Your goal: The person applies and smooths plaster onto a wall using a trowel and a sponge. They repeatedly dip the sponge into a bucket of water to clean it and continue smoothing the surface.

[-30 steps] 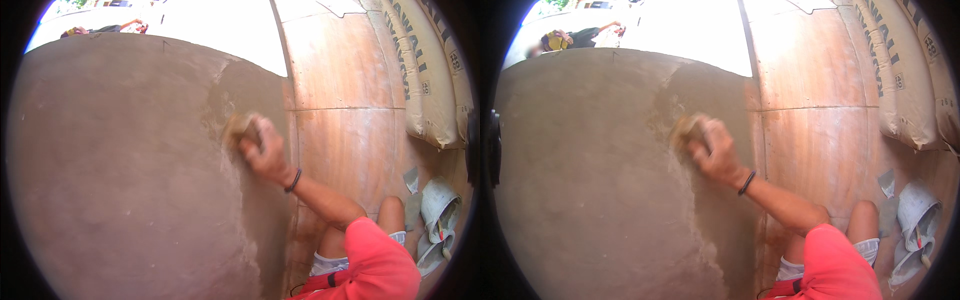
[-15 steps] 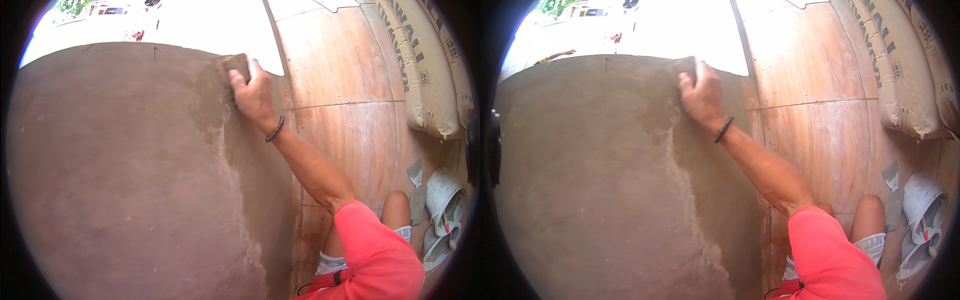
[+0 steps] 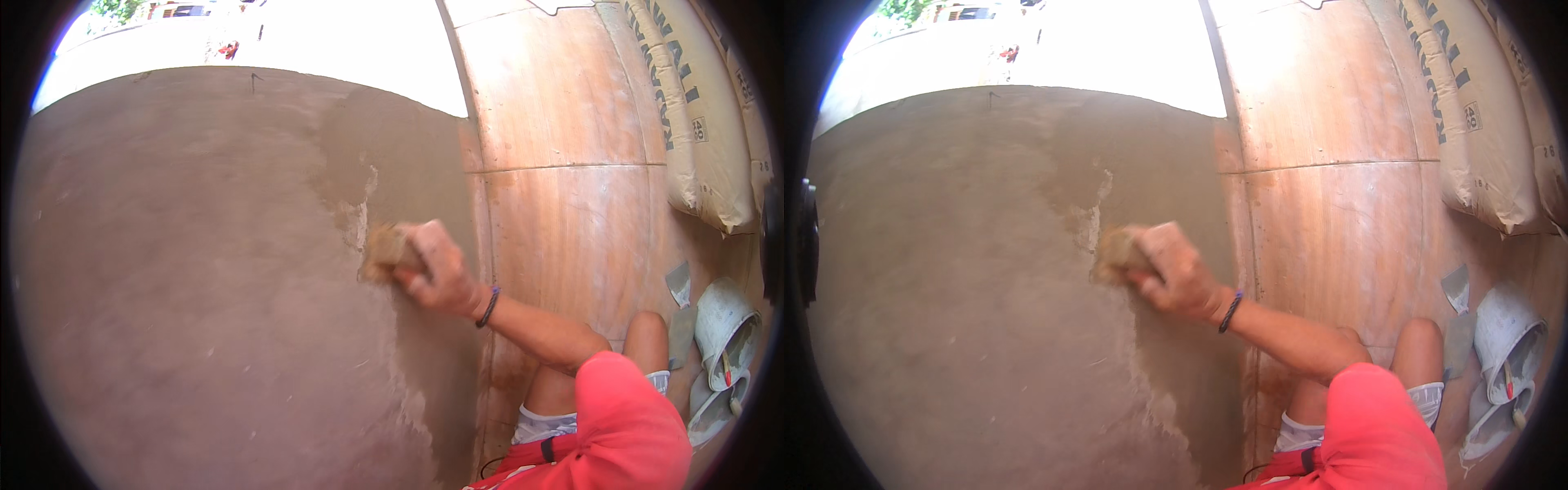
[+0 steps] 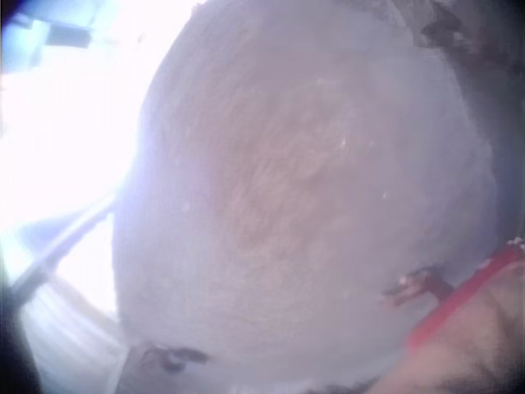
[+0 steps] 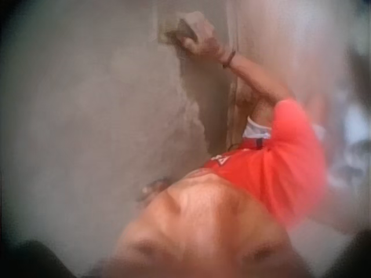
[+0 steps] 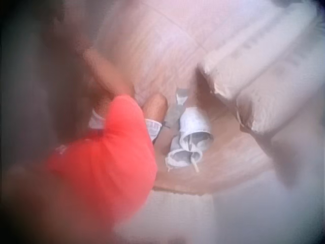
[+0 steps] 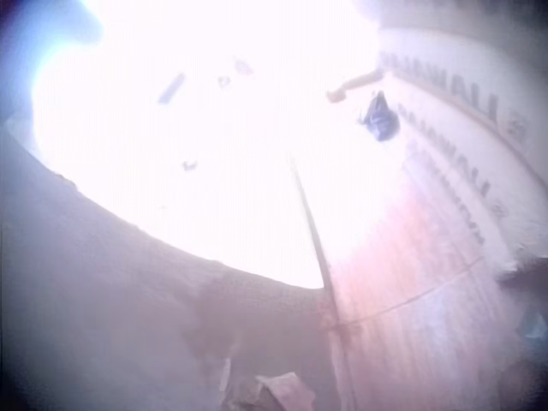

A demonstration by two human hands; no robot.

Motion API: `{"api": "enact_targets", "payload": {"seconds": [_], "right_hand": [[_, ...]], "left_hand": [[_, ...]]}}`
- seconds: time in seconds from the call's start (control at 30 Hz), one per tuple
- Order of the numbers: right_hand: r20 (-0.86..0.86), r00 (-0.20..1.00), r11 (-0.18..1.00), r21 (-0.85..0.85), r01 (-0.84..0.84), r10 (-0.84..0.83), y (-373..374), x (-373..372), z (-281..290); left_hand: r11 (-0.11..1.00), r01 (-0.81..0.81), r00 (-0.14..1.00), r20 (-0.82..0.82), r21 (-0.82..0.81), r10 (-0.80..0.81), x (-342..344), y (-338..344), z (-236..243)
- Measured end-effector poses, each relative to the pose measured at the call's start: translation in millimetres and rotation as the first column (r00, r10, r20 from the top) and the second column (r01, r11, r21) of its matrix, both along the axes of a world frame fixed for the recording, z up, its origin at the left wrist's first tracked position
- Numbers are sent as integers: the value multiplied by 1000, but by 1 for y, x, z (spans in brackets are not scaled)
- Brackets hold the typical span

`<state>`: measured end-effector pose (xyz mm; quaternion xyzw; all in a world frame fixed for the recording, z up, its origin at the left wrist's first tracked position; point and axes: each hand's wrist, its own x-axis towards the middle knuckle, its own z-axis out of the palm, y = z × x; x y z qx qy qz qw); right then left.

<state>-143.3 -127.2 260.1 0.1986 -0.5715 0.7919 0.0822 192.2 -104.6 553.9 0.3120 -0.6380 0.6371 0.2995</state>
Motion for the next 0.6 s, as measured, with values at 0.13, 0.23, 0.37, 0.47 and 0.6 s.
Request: {"api": "enact_targets", "payload": {"seconds": [0.13,0.23,0.37,0.47,0.6], "right_hand": [[356,928,994,18,109,-108,-18,-49,-1],[98,995,1000,12,8,-9,-12,-3,36],[103,995,1000,29,8,-11,11,-3,1],[288,945,987,13,159,-156,-19,-40,15],[-173,972,967,-167,-191,162,11,53,51]], "left_hand": [[999,15,1000,12,35,-15,3,-4,-7],[1000,-4,1000,18,1,4,4,-2,2],[1000,12,1000,17,2,-12,0,1,3],[1000,11,1000,24,13,-12,3,-4,2],[1000,-5,1000,30,-16,5,1,1,8]]}}
